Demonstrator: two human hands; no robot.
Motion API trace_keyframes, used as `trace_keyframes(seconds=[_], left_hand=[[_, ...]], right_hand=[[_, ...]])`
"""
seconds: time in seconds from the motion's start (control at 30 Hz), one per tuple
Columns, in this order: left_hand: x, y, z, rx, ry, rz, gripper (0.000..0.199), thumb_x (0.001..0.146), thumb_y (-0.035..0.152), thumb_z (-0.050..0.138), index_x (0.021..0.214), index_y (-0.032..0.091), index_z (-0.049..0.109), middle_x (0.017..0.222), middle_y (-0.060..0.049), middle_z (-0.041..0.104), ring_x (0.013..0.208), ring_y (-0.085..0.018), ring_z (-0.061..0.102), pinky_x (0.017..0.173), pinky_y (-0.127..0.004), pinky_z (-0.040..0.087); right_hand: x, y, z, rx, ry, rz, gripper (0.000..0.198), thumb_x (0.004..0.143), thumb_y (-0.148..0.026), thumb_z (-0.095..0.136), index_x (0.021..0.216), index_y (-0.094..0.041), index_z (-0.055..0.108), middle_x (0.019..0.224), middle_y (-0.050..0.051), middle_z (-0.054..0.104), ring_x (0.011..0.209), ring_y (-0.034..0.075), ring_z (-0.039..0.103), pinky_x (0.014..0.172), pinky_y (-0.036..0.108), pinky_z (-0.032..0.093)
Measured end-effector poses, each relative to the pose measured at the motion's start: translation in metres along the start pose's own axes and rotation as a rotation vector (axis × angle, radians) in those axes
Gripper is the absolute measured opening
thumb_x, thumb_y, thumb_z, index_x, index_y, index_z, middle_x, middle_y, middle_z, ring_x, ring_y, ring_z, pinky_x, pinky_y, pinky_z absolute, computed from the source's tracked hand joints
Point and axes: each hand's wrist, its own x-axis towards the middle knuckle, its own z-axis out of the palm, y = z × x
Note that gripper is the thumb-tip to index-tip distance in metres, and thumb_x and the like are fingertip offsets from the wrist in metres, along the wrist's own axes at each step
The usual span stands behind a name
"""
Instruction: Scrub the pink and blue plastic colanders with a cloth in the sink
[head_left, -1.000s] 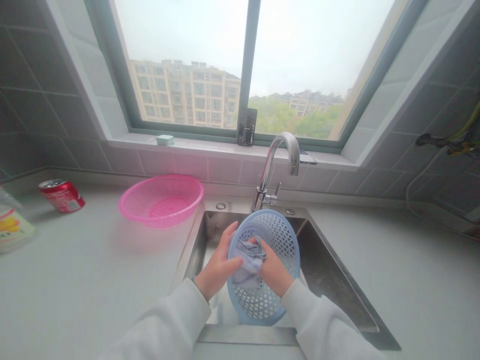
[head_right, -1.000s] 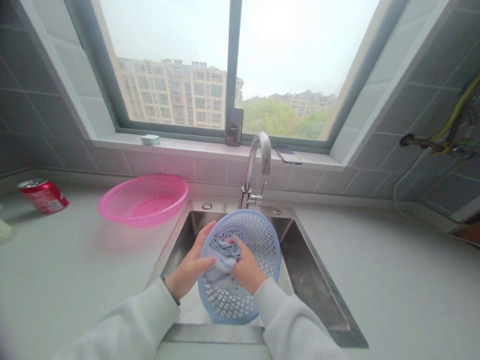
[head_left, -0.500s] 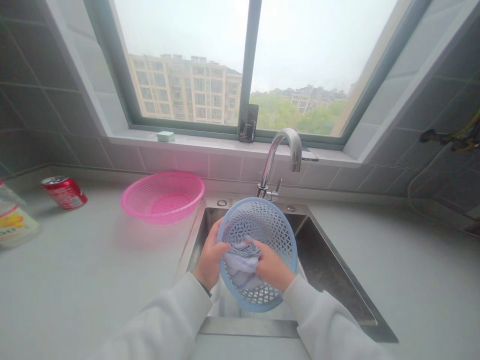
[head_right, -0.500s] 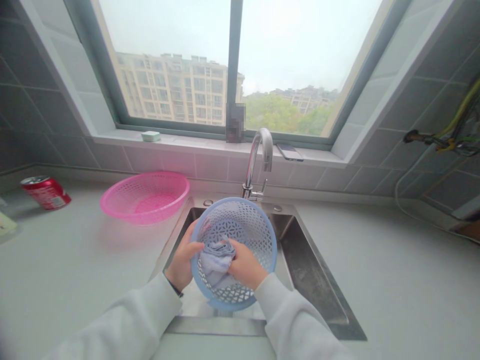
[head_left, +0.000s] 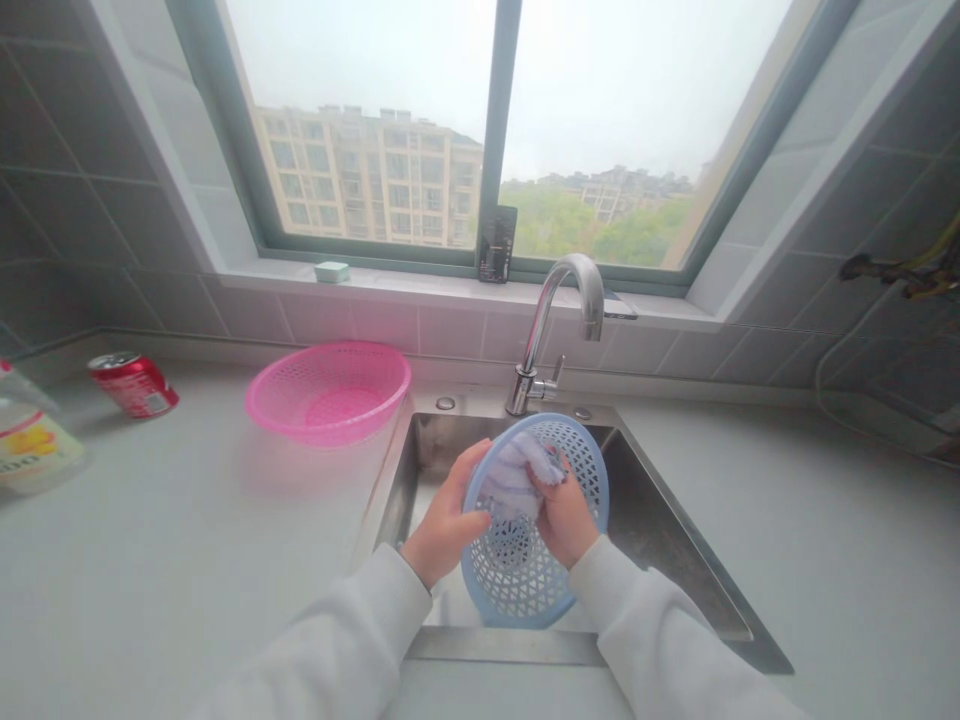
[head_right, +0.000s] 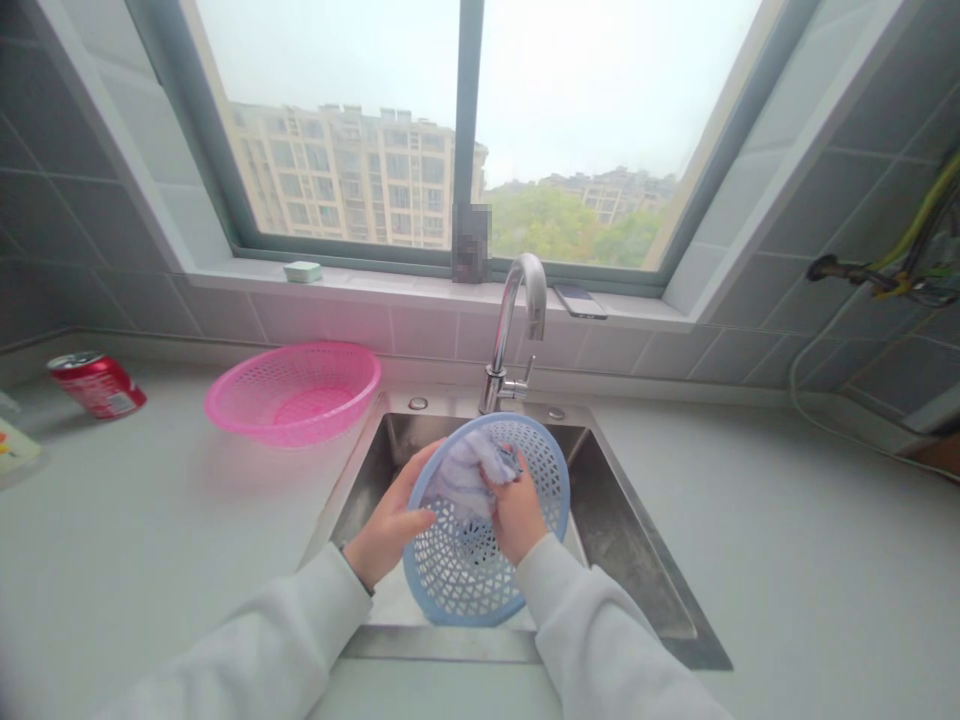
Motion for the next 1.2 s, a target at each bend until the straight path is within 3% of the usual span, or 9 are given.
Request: trace_keyframes(seconds=[0.13,0.3,0.43,0.57,0.7,0.9,1.03,1.13,1.2], left_hand=[[0.0,0.009,0.0,-0.021,0.066,0.029,0.078,0.068,0.031,0.082,0.142,0.026,0.059,0.147,-0.009,0.06,0.14,-0.042,0.05,0.118,-0.054,0.039],[0.004,0.024,-0.005,-0.108,0.155,0.013,0.072,0.065,0.028,0.082,0.134,0.025,0.06,0.129,-0.009,0.071,0.121,-0.038,0.066,0.106,-0.054,0.049],[0.006,0.026,-0.01,0.006,0.198,0.042,0.073,0.065,0.027,0.082,0.135,0.023,0.06,0.133,-0.011,0.07,0.125,-0.038,0.063,0.109,-0.054,0.047],[0.005,0.022,-0.015,0.152,0.195,0.079,0.076,0.065,0.029,0.085,0.138,0.023,0.061,0.145,-0.012,0.062,0.139,-0.042,0.052,0.116,-0.056,0.041],[0.001,0.02,-0.016,0.195,0.149,0.1,0.08,0.069,0.035,0.085,0.143,0.027,0.057,0.149,-0.011,0.059,0.143,-0.043,0.047,0.116,-0.058,0.041],[-0.002,0.017,-0.005,0.189,0.079,0.078,0.081,0.071,0.036,0.083,0.147,0.029,0.054,0.156,-0.01,0.051,0.149,-0.043,0.038,0.121,-0.059,0.034],[-0.004,0.015,0.003,0.222,0.025,0.028,0.079,0.068,0.027,0.081,0.144,0.031,0.06,0.164,-0.006,0.042,0.156,-0.044,0.024,0.128,-0.058,0.02],[-0.006,0.014,0.002,0.202,0.042,0.024,0.076,0.068,0.023,0.078,0.142,0.031,0.062,0.163,-0.004,0.044,0.157,-0.043,0.023,0.13,-0.055,0.012],[-0.008,0.014,-0.001,0.155,0.054,0.023,0.074,0.07,0.028,0.077,0.142,0.03,0.062,0.16,-0.006,0.047,0.155,-0.043,0.025,0.129,-0.056,0.018]], right_hand=[[-0.006,-0.007,0.003,-0.399,-0.327,0.013,0.041,0.065,-0.033,0.087,0.1,-0.023,0.071,0.099,0.004,0.079,0.098,0.028,0.073,0.096,0.044,0.056],[-0.008,-0.009,0.0,-0.864,-0.774,-0.047,0.017,0.082,-0.027,0.068,0.094,-0.02,0.076,0.098,0.004,0.08,0.099,0.026,0.071,0.093,0.038,0.053],[-0.001,-0.013,-0.013,-1.394,-0.666,-0.129,0.02,0.08,-0.015,0.061,0.092,-0.023,0.074,0.1,0.004,0.079,0.098,0.026,0.071,0.079,0.031,0.048],[0.01,-0.024,-0.024,-1.692,-0.314,-0.157,0.027,0.08,-0.012,0.054,0.098,-0.025,0.069,0.11,0.006,0.077,0.102,0.027,0.071,0.071,0.03,0.043],[0.02,-0.033,-0.032,-1.547,0.062,-0.117,0.024,0.083,-0.018,0.054,0.104,-0.025,0.062,0.11,0.008,0.075,0.096,0.027,0.071,0.072,0.033,0.045],[0.024,-0.025,-0.034,-0.87,0.286,-0.349,0.031,0.079,-0.037,0.064,0.106,-0.023,0.057,0.105,0.008,0.073,0.099,0.029,0.068,0.093,0.043,0.053],[0.012,-0.016,-0.022,-0.565,0.094,-0.283,0.05,0.073,-0.04,0.075,0.117,-0.024,0.061,0.118,0.008,0.074,0.114,0.031,0.067,0.107,0.047,0.05],[-0.002,-0.011,-0.009,-0.551,-0.244,-0.167,0.043,0.071,-0.035,0.079,0.111,-0.023,0.071,0.114,0.008,0.077,0.111,0.032,0.07,0.105,0.047,0.052],[-0.01,-0.01,-0.003,-0.644,-0.514,-0.116,0.037,0.075,-0.03,0.077,0.112,-0.024,0.075,0.114,0.008,0.078,0.109,0.031,0.071,0.104,0.048,0.053]])
